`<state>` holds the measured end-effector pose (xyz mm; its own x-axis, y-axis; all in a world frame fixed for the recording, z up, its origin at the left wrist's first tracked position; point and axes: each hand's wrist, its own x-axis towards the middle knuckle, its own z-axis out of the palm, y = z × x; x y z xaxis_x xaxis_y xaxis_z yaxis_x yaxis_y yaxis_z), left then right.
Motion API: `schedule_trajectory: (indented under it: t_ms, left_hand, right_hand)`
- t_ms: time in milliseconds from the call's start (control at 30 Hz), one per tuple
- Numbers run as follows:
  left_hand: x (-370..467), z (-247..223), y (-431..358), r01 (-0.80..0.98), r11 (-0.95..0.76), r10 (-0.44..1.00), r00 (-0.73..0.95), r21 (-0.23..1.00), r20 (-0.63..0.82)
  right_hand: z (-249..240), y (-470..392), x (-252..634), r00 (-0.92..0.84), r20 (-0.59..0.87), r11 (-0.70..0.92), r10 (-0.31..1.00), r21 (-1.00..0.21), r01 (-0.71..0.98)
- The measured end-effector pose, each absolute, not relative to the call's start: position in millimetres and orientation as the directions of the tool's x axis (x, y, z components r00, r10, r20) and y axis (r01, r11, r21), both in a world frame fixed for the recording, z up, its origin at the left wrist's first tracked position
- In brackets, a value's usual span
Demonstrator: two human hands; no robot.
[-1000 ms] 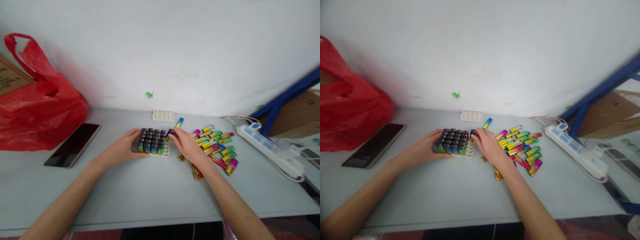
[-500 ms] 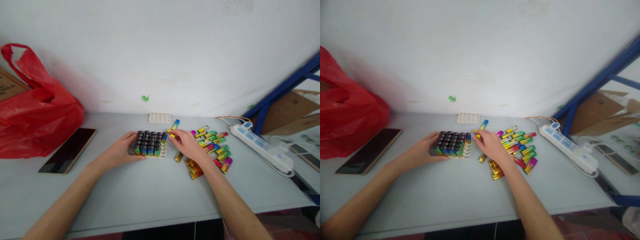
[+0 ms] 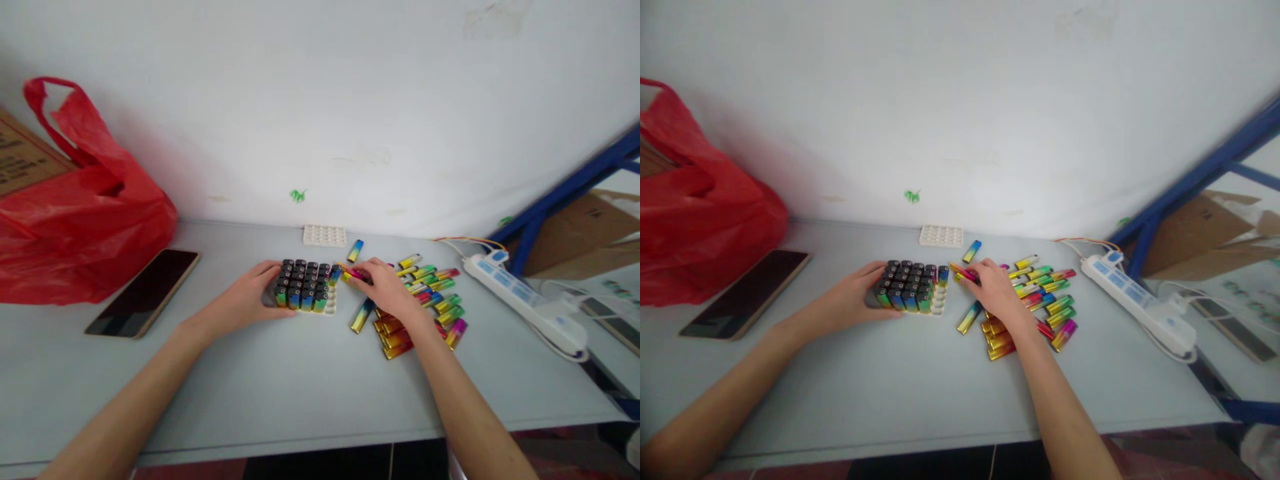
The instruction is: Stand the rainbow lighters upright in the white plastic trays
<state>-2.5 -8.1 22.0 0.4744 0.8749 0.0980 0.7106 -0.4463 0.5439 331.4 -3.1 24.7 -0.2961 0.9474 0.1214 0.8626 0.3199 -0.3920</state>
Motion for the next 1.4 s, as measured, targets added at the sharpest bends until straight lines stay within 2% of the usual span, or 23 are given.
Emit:
schedule_trajectory:
  t_ms: [200, 300, 400, 500, 667, 767, 867, 967, 1167, 1267, 1400]
  left_hand:
    - [-3.7, 18.9, -6.4, 0.712, -0.431, 0.883, 0.460, 0.554, 0.096]
    - [-5.1, 15.9, -6.0, 0.721, -0.440, 0.882, 0.458, 0.536, 0.107]
    - [-5.7, 14.4, -6.0, 0.712, -0.461, 0.872, 0.476, 0.529, 0.119]
    - [-5.3, 15.2, -6.1, 0.709, -0.465, 0.870, 0.478, 0.531, 0.124]
    - [-4.5, 18.1, -6.2, 0.715, -0.446, 0.877, 0.469, 0.538, 0.103]
    - [-4.5, 17.7, -5.6, 0.696, -0.451, 0.872, 0.478, 0.558, 0.109]
    - [-4.4, 17.1, -5.4, 0.682, -0.455, 0.870, 0.477, 0.572, 0.124]
    - [-3.8, 18.7, -6.3, 0.689, -0.449, 0.872, 0.477, 0.569, 0.111]
    - [-4.3, 20.7, -6.8, 0.712, -0.437, 0.879, 0.468, 0.549, 0.091]
    - [-6.1, 18.1, -5.8, 0.704, -0.450, 0.874, 0.474, 0.550, 0.109]
    - [-7.1, 16.5, -5.5, 0.709, -0.439, 0.879, 0.466, 0.551, 0.101]
  right_hand:
    - [22.7, -1.8, 334.2, -0.291, 0.158, 0.331, 0.943, -0.439, 0.835]
    - [25.0, -2.0, 333.4, -0.227, 0.235, 0.313, 0.945, -0.458, 0.832]
    - [30.2, -2.4, 331.6, -0.094, 0.333, 0.279, 0.938, -0.567, 0.775]
    - [33.1, -1.0, 329.3, 0.009, 0.366, 0.271, 0.930, -0.703, 0.658]
    - [31.4, 0.6, 320.9, 0.065, 0.275, 0.228, 0.959, -0.889, 0.398]
    - [33.1, -4.0, 310.9, -0.038, 0.183, 0.187, 0.982, -0.962, 0.199]
    - [34.6, -9.9, 301.1, -0.154, 0.055, 0.061, 0.987, -0.997, 0.036]
    - [33.3, -13.6, 295.9, -0.113, 0.023, 0.035, 0.993, -0.994, 0.102]
    - [34.7, -18.8, 293.4, 0.035, 0.255, 0.205, 0.966, -0.845, 0.493]
    - [35.8, -20.2, 291.0, 0.061, 0.282, 0.204, 0.958, -0.811, 0.548]
    - [33.6, -19.9, 288.4, 0.040, 0.267, 0.204, 0.963, -0.816, 0.541]
